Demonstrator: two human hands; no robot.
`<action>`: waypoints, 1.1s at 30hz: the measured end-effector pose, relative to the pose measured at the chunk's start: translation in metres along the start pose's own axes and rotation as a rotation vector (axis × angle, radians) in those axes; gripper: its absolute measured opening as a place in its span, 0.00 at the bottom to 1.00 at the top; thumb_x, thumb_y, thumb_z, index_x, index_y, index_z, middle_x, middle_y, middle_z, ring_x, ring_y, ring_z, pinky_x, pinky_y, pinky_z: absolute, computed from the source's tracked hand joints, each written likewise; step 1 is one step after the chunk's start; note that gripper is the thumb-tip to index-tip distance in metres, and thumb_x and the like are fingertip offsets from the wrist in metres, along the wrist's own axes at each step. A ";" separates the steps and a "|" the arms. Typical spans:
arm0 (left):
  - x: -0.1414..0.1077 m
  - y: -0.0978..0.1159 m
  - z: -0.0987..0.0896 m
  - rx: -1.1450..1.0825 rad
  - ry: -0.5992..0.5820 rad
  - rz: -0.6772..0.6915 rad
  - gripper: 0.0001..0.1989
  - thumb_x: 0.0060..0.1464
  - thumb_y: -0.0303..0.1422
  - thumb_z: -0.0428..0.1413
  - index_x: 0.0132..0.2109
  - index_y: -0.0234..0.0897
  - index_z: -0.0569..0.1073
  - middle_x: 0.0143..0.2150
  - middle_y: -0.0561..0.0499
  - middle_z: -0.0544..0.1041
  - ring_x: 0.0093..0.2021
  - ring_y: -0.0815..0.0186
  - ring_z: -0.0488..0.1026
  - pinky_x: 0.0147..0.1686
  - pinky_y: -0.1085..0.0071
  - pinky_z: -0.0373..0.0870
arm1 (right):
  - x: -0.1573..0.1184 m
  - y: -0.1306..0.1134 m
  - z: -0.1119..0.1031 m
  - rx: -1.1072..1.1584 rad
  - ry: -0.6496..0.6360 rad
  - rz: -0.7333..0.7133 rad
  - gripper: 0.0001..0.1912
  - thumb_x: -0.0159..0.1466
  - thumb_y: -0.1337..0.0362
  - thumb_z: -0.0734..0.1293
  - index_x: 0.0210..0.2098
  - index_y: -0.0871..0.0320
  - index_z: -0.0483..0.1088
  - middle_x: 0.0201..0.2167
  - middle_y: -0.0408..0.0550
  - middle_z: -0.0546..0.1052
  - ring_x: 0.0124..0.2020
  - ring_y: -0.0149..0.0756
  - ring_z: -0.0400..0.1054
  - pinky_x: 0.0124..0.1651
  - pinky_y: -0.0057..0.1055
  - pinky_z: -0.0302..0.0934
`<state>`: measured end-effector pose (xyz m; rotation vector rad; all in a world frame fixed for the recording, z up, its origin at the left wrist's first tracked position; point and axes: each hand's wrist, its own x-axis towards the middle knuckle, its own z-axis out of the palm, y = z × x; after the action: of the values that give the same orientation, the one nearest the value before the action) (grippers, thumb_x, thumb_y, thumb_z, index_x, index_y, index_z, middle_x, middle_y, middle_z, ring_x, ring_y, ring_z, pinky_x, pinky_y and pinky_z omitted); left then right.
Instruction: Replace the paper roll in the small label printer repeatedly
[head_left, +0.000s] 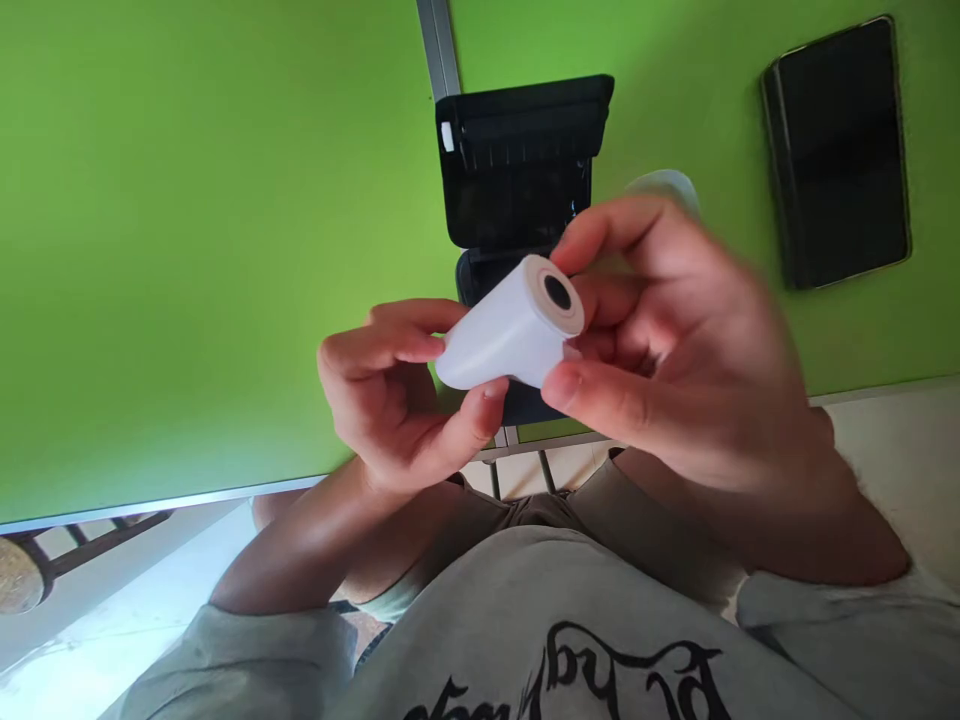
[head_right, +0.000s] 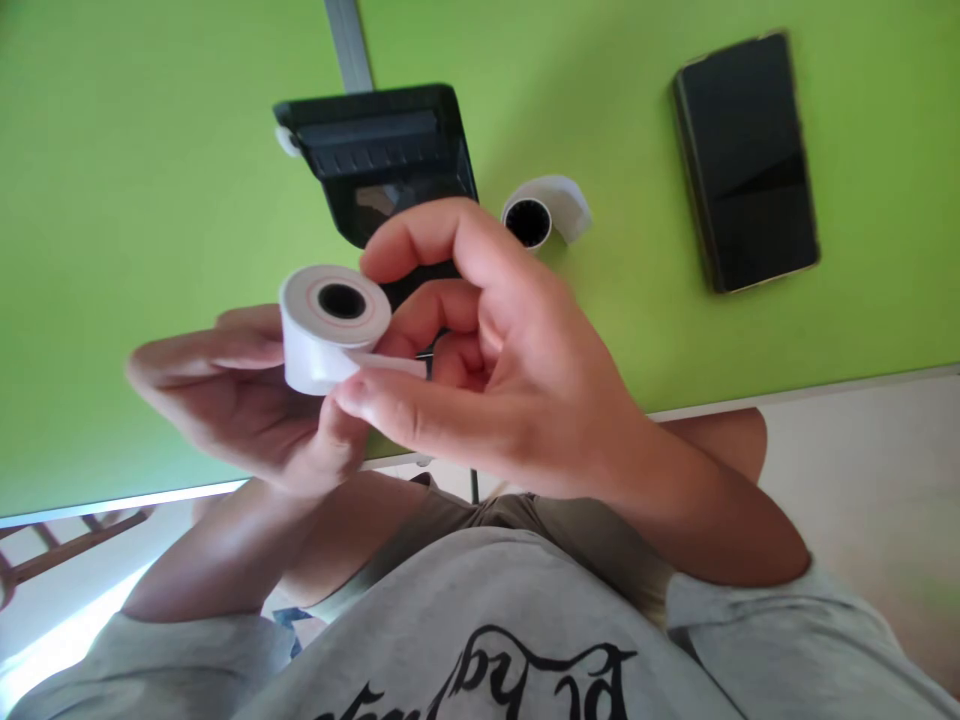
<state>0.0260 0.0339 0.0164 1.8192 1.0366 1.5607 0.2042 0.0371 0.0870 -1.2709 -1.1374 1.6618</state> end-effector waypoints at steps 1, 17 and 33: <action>0.000 -0.001 -0.001 0.012 -0.005 0.003 0.13 0.60 0.37 0.64 0.48 0.43 0.70 0.39 0.53 0.77 0.38 0.67 0.79 0.32 0.67 0.76 | -0.002 0.000 0.001 -0.058 0.054 -0.056 0.19 0.58 0.65 0.76 0.45 0.47 0.69 0.31 0.33 0.75 0.28 0.24 0.70 0.23 0.22 0.60; -0.007 -0.004 -0.004 0.029 0.019 -0.003 0.13 0.65 0.40 0.57 0.52 0.41 0.78 0.35 0.53 0.77 0.28 0.71 0.72 0.21 0.71 0.69 | 0.006 0.016 -0.008 -0.979 0.017 -0.855 0.16 0.67 0.70 0.69 0.53 0.49 0.73 0.53 0.43 0.79 0.55 0.35 0.73 0.58 0.39 0.67; -0.012 -0.010 -0.007 0.111 -0.204 -0.318 0.23 0.63 0.51 0.56 0.59 0.47 0.64 0.55 0.44 0.67 0.54 0.56 0.68 0.47 0.55 0.72 | 0.011 0.024 -0.012 -0.994 0.211 -0.718 0.09 0.69 0.67 0.66 0.48 0.52 0.72 0.47 0.45 0.83 0.48 0.38 0.77 0.57 0.37 0.71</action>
<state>0.0168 0.0291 0.0034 1.7402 1.2620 1.1262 0.2124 0.0413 0.0593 -1.2808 -2.0694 0.3821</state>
